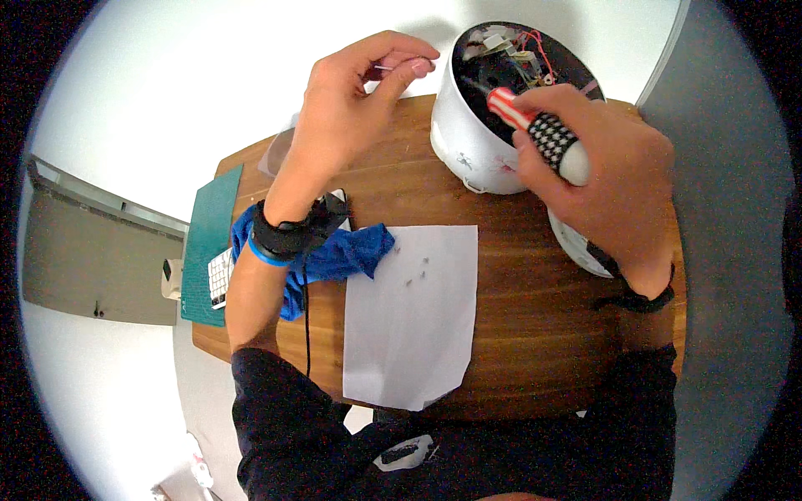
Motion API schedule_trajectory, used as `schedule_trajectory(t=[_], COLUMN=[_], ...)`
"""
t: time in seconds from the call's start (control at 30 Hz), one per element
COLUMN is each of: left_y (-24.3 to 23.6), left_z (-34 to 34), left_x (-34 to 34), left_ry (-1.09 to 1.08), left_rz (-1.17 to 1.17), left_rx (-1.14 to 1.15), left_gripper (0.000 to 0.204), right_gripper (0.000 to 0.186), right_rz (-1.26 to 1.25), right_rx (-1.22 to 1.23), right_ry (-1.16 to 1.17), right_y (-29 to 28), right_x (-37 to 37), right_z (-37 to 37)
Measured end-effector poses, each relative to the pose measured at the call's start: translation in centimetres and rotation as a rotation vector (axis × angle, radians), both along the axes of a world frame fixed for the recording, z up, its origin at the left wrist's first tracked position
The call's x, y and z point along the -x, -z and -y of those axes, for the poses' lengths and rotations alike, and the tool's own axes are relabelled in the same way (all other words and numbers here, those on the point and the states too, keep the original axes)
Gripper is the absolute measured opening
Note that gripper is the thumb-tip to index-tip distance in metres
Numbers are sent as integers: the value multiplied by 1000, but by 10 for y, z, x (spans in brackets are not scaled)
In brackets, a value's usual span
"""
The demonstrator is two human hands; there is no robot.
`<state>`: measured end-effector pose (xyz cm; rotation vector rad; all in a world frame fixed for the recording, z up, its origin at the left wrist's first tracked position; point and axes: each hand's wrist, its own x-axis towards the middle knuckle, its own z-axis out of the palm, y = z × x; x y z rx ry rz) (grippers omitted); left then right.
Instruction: The person uses a screwdriver to tighten screws on the internal wiring of a white appliance. They rotate the device to access different connection points and continue securing components inside the housing.
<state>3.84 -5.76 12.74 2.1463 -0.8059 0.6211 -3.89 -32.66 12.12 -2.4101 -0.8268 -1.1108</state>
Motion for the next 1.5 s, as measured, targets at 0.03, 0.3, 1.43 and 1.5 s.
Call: schedule_trajectory(t=[0.03, 0.3, 1.43, 1.5], left_y=[3, 45, 103, 98], left_z=[-5, -43, -137, -129], left_x=[1, 26, 24, 28], left_ry=[65, 431, 436, 418], left_rz=[-81, -507, -412, -488], left_rx=[13, -530, -810, -821], left_gripper=[14, 15, 47, 46], right_gripper=[23, 28, 24, 21], right_rz=[12, 156, -423, -403], right_rx=[3, -83, 664, 663], right_ry=[2, -150, -445, -428], right_y=[-1, 7, 141, 143], right_x=[0, 2, -22, -21], right_z=[2, 5, -92, -86])
